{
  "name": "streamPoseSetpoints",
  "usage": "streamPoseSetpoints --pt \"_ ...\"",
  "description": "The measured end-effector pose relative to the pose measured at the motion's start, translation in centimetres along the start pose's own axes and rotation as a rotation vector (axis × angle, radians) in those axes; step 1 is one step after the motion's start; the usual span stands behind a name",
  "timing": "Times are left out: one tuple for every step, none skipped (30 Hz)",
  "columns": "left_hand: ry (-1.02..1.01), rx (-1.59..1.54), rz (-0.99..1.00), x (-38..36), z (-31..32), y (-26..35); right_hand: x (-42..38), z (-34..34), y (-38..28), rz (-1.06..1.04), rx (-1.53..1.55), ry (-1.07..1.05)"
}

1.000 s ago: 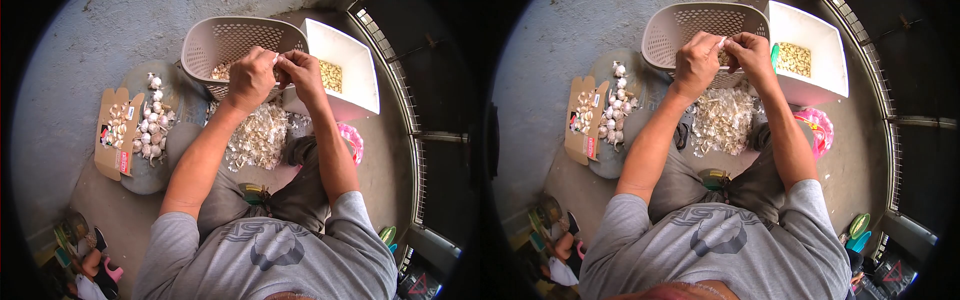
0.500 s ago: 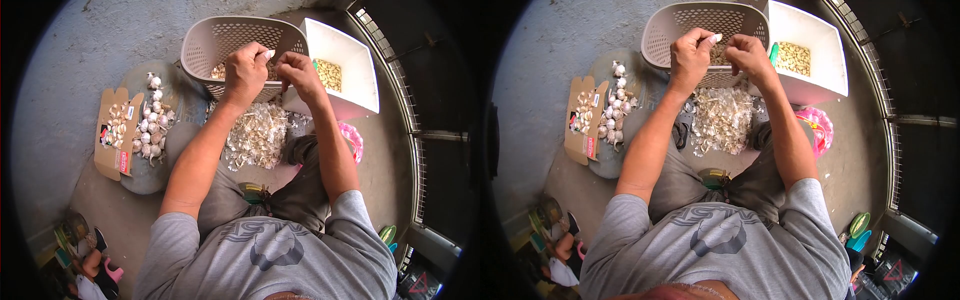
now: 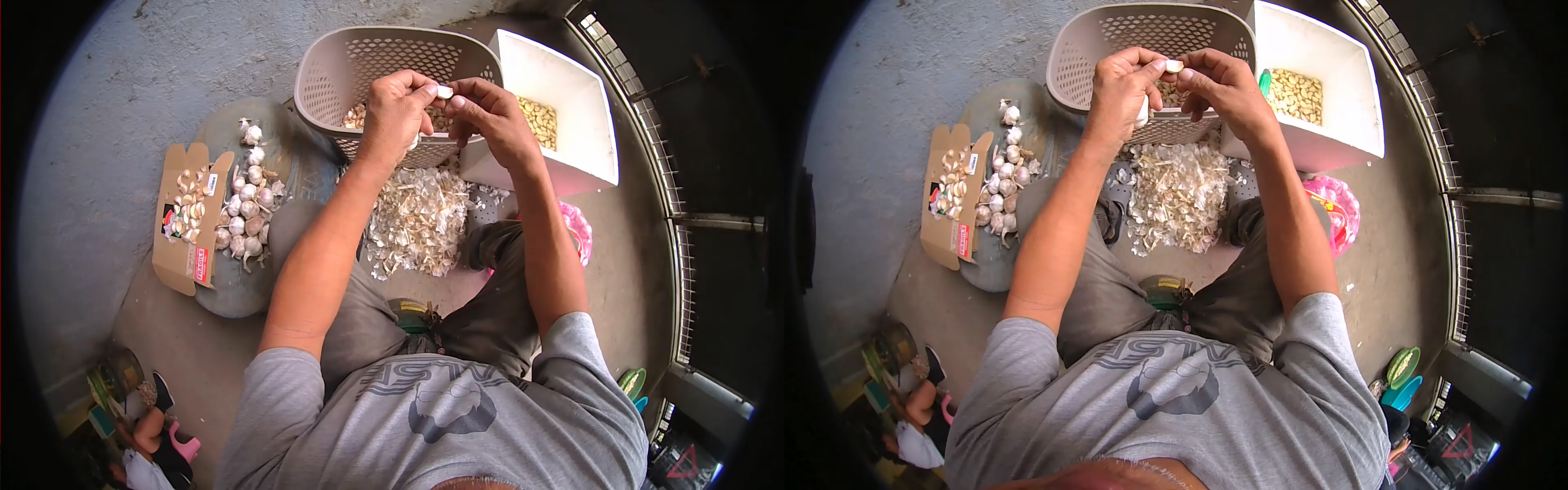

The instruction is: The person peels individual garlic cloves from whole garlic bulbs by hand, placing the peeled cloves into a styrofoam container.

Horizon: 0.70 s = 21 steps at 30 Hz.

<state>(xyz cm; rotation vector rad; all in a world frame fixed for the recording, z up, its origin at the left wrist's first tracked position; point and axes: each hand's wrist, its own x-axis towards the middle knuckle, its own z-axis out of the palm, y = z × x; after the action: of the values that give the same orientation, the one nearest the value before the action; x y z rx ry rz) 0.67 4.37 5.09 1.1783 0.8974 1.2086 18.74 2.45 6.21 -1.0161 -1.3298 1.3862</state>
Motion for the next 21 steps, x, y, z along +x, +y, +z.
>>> streamPoseSetpoints --pt "0.001 0.026 -0.002 -0.1 0.1 -0.1 0.1 -0.1 0.3 -0.011 -0.032 0.013" --pt "0.002 0.052 -0.004 -0.1 0.2 -0.1 0.2 -0.3 0.9 -0.023 -0.064 0.026" --pt "0.007 0.13 0.014 -0.2 0.4 0.0 0.4 -0.4 1.1 -0.035 -0.096 0.039" --pt "0.012 0.207 0.031 -0.4 0.6 0.3 0.3 -0.5 1.1 -0.043 -0.085 0.049" --pt "0.017 0.284 0.049 -0.5 0.7 0.5 0.3 -0.6 1.1 -0.051 -0.074 0.06" --pt "0.003 0.299 0.041 -0.5 0.7 0.6 0.3 -0.6 1.1 -0.059 -0.064 0.07" --pt "-0.011 0.315 0.033 -0.5 0.7 0.7 0.3 -0.8 0.9 -0.056 -0.061 0.065" --pt "-0.025 0.331 0.025 -0.5 0.7 0.7 0.3 -1.1 0.7 -0.052 -0.057 0.059" --pt "-0.009 0.2 -0.015 -0.4 0.6 0.3 0.3 -1.3 0.7 -0.049 -0.052 0.053" --pt "0.007 0.07 -0.055 -0.1 0.6 -0.3 0.5 -1.3 0.8 -0.078 -0.064 0.114" --pt "0.023 -0.06 -0.095 0.1 0.5 -0.7 0.7 -1.4 1.1 -0.107 -0.076 0.175" --pt "0.051 -0.131 -0.138 0.3 0.3 -0.7 0.8 -1.3 1.3 -0.137 -0.088 0.237" --pt "0.079 -0.203 -0.181 0.4 0.0 -0.6 0.9 -1.2 1.4 -0.162 -0.198 0.28" --pt "0.107 -0.275 -0.224 0.6 -0.3 -0.6 0.9 -1.1 1.5 -0.186 -0.309 0.323" --pt "0.119 -0.32 -0.242 0.9 -0.7 -0.8 1.1 -0.8 1.4 -0.212 -0.421 0.365" --pt "0.132 -0.366 -0.258 1.2 -1.2 -1.2 1.0 -0.5 1.3 -0.158 -0.436 0.256" --pt "0.149 -0.411 -0.274 1.4 -1.7 -1.7 0.7 0.0 1.2 -0.104 -0.449 0.144" --pt "0.179 -0.422 -0.281 1.3 -1.8 -1.6 0.2 0.7 0.9 -0.048 -0.46 0.028" --pt "0.212 -0.465 -0.298 1.3 -1.8 -1.5 -0.5 1.9 0.1 0.009 -0.47 -0.088" --pt "0.246 -0.508 -0.315 1.3 -1.7 -1.5 -1.4 3.5 -0.6 -0.069 -0.642 -0.102" --pt "0.277 -0.551 -0.334 1.3 -1.7 -1.5 -1.7 4.5 -0.2 -0.242 -0.664 -0.08"
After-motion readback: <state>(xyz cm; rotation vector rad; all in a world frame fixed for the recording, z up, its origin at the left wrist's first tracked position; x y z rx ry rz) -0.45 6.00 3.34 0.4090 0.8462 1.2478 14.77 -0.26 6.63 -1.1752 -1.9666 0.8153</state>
